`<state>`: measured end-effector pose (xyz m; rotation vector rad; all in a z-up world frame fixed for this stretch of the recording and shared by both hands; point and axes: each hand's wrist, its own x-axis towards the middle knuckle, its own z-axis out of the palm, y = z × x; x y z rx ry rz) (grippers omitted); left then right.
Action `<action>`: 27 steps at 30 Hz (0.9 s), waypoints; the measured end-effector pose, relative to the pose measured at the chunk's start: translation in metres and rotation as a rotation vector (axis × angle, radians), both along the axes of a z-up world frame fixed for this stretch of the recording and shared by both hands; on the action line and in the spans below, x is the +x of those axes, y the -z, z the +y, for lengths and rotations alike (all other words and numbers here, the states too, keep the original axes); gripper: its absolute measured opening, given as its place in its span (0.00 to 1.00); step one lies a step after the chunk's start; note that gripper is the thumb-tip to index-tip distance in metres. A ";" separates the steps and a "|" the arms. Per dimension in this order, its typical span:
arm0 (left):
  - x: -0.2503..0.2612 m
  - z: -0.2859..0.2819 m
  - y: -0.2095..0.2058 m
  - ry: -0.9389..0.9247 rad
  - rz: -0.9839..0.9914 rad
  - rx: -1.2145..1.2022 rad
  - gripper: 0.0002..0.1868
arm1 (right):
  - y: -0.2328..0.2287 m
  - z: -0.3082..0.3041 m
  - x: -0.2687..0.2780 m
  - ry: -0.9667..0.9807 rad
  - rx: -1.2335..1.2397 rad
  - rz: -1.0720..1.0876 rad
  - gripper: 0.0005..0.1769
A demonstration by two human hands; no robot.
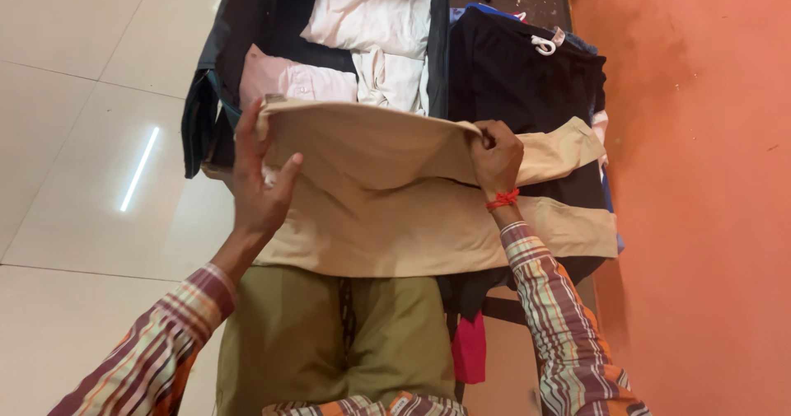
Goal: The person removes a pair of tan pants from a suitcase, unfolds them on a surface, then takes out a white shirt and begins unfolding it.
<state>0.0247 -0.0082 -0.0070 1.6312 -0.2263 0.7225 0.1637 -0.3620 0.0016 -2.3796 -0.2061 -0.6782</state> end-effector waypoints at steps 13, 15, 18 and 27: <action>0.030 -0.010 0.008 -0.100 -0.020 0.344 0.55 | 0.024 0.002 -0.002 -0.585 0.111 0.242 0.46; 0.031 -0.006 0.009 -0.189 -0.033 0.326 0.56 | 0.022 0.003 -0.001 -0.524 0.034 0.279 0.49; 0.028 0.004 0.014 -0.120 0.018 0.022 0.55 | 0.022 -0.001 -0.002 -0.472 0.019 0.286 0.50; 0.043 0.034 0.083 -0.540 0.212 -0.181 0.33 | 0.026 -0.013 -0.002 -0.400 -0.026 0.202 0.46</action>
